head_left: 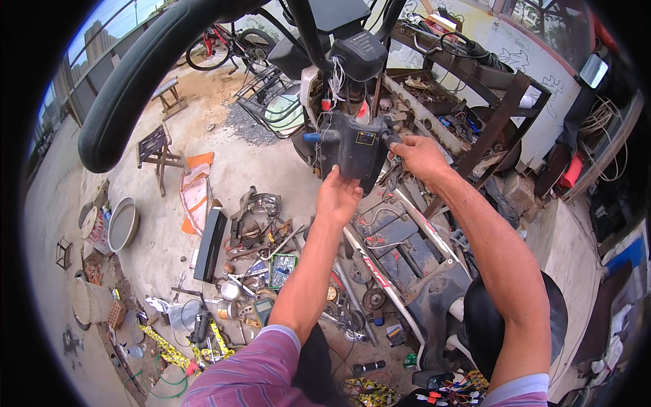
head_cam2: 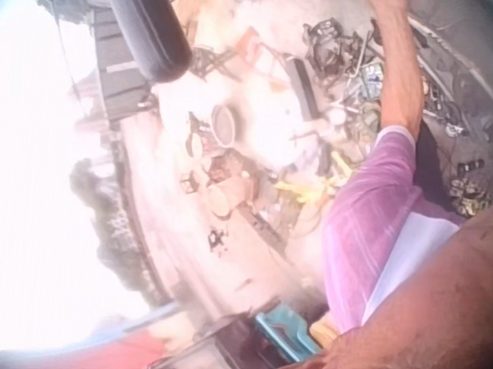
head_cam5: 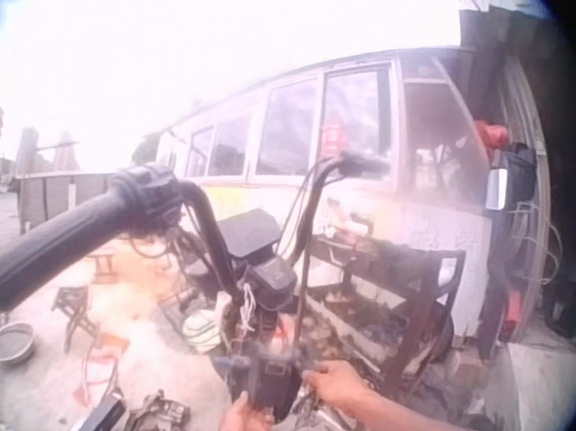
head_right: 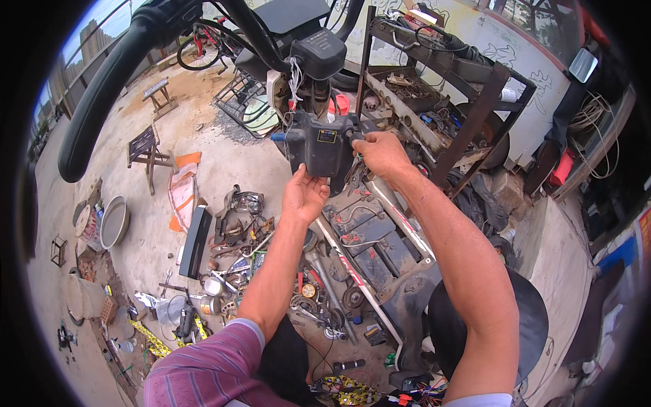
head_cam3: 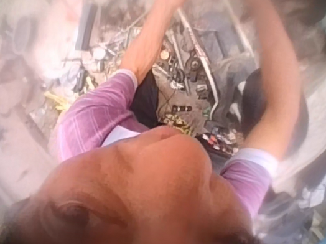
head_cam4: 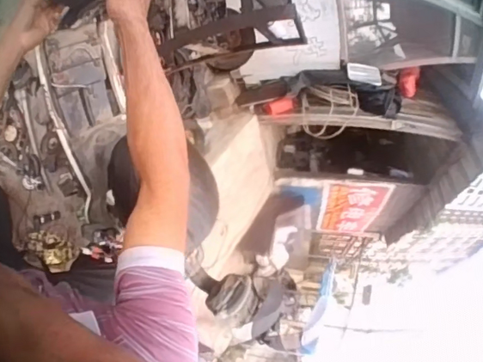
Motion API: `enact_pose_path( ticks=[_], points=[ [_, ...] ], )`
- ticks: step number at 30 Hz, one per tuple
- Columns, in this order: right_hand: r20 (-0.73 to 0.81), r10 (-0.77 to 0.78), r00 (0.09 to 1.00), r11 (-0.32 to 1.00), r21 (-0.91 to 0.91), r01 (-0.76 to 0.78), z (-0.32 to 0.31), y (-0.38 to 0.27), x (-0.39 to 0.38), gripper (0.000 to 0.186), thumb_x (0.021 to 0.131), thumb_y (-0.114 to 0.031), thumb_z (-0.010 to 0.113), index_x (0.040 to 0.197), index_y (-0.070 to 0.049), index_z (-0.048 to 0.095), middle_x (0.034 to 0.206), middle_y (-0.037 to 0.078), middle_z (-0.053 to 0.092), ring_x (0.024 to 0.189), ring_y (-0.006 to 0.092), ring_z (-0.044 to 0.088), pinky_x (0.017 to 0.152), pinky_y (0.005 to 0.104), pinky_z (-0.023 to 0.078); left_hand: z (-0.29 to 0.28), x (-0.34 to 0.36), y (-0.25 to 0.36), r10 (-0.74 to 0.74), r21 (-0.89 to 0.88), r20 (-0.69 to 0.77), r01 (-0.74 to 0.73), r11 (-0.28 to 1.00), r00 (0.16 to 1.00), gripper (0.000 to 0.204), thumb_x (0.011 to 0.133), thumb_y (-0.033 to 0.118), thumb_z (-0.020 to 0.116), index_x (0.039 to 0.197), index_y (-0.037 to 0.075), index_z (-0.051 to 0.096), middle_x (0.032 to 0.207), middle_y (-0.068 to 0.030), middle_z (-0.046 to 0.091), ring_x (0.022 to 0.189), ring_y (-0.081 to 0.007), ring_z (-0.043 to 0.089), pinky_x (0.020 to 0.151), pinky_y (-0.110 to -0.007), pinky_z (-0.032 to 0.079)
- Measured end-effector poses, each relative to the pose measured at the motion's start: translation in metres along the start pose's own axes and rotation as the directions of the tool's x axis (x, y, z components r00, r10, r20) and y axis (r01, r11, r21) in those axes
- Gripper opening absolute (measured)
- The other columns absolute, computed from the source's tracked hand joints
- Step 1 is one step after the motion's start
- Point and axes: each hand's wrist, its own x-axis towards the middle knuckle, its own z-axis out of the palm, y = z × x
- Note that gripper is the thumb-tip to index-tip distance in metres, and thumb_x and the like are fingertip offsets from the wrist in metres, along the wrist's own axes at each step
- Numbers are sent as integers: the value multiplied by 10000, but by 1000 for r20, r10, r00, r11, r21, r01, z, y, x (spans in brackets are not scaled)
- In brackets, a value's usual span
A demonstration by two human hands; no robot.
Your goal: The person sits on the floor and works on the electrical system of a scooter. They connect wires, use a screwdriver to tighten screws, and insert a key into the ignition.
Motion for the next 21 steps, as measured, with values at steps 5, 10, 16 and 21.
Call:
enact_pose_path(
  ticks=[5, 10, 16, 21],
  points=[
    [21, 43, 999, 999, -19, -42, 0, -2, -1, 291, 991, -250, 677, 1062, 23, 746, 932, 40, 690, 815, 124, 546, 749, 322, 442, -3, 3, -1, -2, 16, 19, 1, 1000, 1000, 292, 1043, 395, 619, 1110, 111, 624, 1070, -21, 644, 967, -172, 619, 751, -313, 502],
    [4, 27, 1000, 1000, -15, -27, -2, -2, -5, 399, 972, -247, 693, 1222, 64, 703, 1062, 105, 733, 911, 165, 632, 834, 334, 488, -4, 7, -1, 20, 46, 13, -20, 999, 1000, 316, 1029, 407, 637, 1123, 105, 632, 1074, -23, 641, 974, -181, 610, 769, -324, 500],
    [-2, 38, 999, 998, -45, -38, 0, 2, -3, 489, 961, -226, 697, 1336, 83, 639, 1198, 155, 727, 1020, 200, 675, 901, 339, 516, -9, 9, 1, 19, 55, 25, -20, 998, 1000, 324, 1026, 402, 626, 1166, 110, 627, 1123, -27, 635, 1002, -194, 596, 798, -345, 482],
    [-11, 28, 1000, 1000, 10, -28, 4, 11, 2, 471, 927, -236, 712, 1294, 56, 673, 1153, 153, 750, 1007, 207, 703, 912, 354, 527, -11, 12, 2, 22, 62, 36, -24, 998, 999, 335, 1016, 389, 636, 1175, 95, 618, 1147, -43, 626, 1027, -214, 596, 795, -355, 485]
  ],
)
